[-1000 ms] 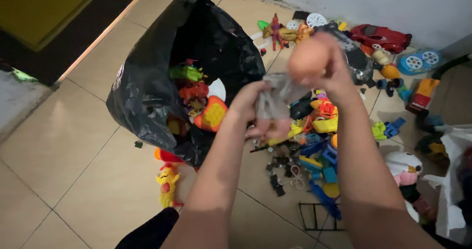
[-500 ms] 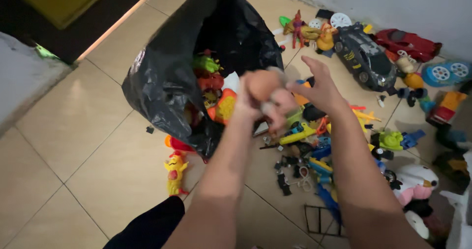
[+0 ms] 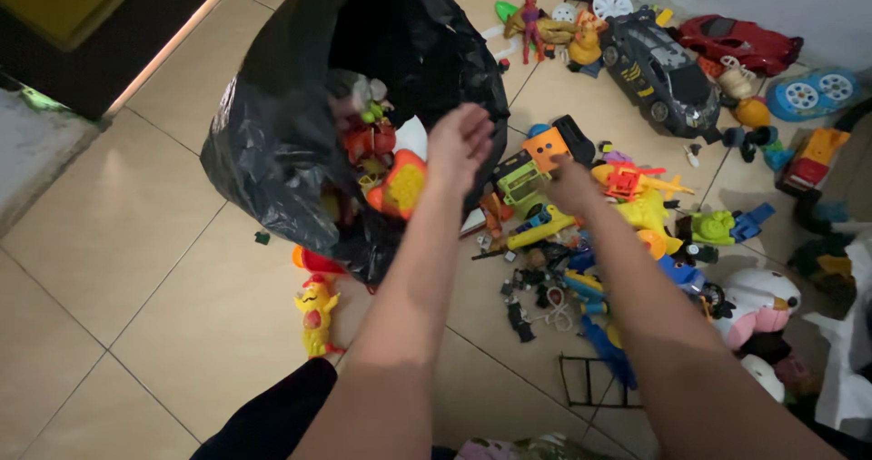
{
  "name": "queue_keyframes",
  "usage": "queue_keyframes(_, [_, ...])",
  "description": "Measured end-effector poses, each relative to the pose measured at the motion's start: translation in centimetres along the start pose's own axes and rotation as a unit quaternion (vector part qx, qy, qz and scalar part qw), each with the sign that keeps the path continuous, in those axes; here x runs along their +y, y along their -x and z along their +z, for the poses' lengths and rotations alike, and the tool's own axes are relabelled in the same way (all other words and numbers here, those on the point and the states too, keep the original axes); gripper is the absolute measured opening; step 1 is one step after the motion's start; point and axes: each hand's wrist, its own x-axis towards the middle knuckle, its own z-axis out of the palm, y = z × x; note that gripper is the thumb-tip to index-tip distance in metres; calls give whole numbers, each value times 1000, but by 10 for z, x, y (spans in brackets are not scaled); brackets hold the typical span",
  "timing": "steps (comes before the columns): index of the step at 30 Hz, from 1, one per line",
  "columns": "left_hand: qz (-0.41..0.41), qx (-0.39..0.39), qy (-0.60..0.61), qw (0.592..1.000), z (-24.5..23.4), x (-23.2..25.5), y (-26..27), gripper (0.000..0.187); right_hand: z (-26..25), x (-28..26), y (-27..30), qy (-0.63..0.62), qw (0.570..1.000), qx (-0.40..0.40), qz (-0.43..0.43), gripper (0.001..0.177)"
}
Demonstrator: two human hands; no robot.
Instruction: The person sorts a large pile of toys on the floor, picking up items one by one and placing them into a black trash bag or a white plastic bag. The person handles various toys including cars, figures, and plastic parts.
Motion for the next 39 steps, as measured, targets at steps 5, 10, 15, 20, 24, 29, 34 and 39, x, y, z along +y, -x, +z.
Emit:
queue_keyframes(5, [-5,11,-91,996,11,-32,11,26,66,6,20,112,976,125,-137,106])
queue_keyframes(10, [-13,31,-121,992,-9,-39,22,26,65,-5,21,62,989,109,-84,102])
queue_keyframes(15, [-44,59,-129,989,-23,-41,11,25,47,-37,34,84,991,87,54,114])
queue_keyframes(20, [-27,48,-140,989,-19,-47,5,24,12,-34,44,-173,975,131,48,108])
queue_keyframes(24, [-30,22,-178,983,-6,-49,0,27,-46,-23,39,-635,766,-90,31,85])
queue_keyframes(29, [-11,-27,-243,969,39,-43,15,38,-94,-46,57,-744,650,-140,-70,87])
queue_keyframes(34, [157,-186,-238,940,86,-39,43,54,-108,-50,71,-801,570,-145,-112,87])
queue_keyframes(39, [164,-248,-298,907,114,-38,68,53,-131,-58,84,-725,666,-119,-129,92])
